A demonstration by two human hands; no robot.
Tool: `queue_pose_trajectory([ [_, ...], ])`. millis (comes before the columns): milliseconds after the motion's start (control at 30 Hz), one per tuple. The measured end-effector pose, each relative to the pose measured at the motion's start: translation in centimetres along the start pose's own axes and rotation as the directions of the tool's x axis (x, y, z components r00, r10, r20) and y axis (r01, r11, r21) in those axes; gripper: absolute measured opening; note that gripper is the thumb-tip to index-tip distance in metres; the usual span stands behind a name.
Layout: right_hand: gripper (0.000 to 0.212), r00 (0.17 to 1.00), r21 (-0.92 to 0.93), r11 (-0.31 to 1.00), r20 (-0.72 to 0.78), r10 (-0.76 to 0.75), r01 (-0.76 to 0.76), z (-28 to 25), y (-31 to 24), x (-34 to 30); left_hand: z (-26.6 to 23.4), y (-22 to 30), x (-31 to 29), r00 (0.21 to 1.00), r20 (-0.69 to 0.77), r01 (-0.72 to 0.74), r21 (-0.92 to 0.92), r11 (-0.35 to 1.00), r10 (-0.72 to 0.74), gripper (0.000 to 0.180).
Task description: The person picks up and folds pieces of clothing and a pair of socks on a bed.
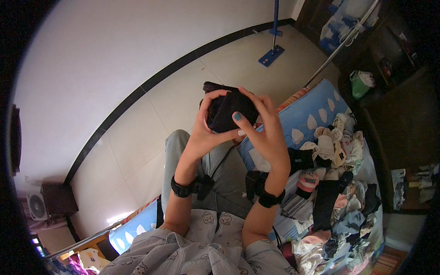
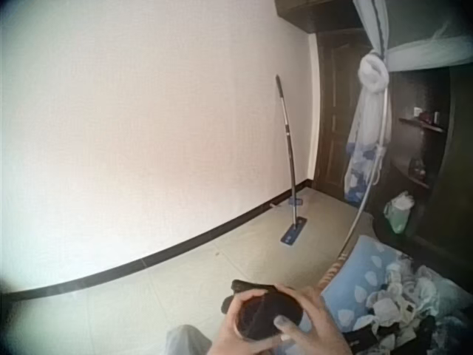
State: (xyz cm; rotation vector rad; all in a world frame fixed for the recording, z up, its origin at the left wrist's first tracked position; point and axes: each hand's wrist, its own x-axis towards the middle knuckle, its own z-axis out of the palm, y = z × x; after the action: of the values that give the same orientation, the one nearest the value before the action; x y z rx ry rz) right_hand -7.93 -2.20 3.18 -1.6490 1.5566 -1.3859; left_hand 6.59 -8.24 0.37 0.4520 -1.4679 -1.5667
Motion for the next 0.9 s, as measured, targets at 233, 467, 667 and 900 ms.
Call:
queue_pose_trajectory([
  [233, 0.029, 0.968, -0.197, 0.977, -0.22, -0.12, 0.076, 0.1, 0.9, 0.3, -0.2, 1.4, -0.1, 0.986, 0.056, -0.169, 0.375, 0.911, 0.16, 0.072],
  [467, 0.037, 1.0, 0.047, 0.999, -0.015, 0.001, 0.0, 0.3, 0.4, 0.2, -0.8, 0.9, -0.1, 0.983, 0.056, -0.183, 0.327, 0.927, 0.175, 0.083],
  [667, 0.071, 0.991, 0.02, 0.997, 0.106, -0.083, 0.081, 1.1, 0.0, 0.2, -1.1, 0.5, -0.2, 0.984, 0.012, -0.173, 0.276, 0.945, 0.177, 0.109],
  [900, 0.063, 0.994, 0.048, 0.996, 0.076, -0.074, 0.071, 1.3, -0.5, 0.4, -0.8, 0.5, -0.2, 0.987, 0.013, -0.155, 0.292, 0.944, 0.158, 0.112],
])
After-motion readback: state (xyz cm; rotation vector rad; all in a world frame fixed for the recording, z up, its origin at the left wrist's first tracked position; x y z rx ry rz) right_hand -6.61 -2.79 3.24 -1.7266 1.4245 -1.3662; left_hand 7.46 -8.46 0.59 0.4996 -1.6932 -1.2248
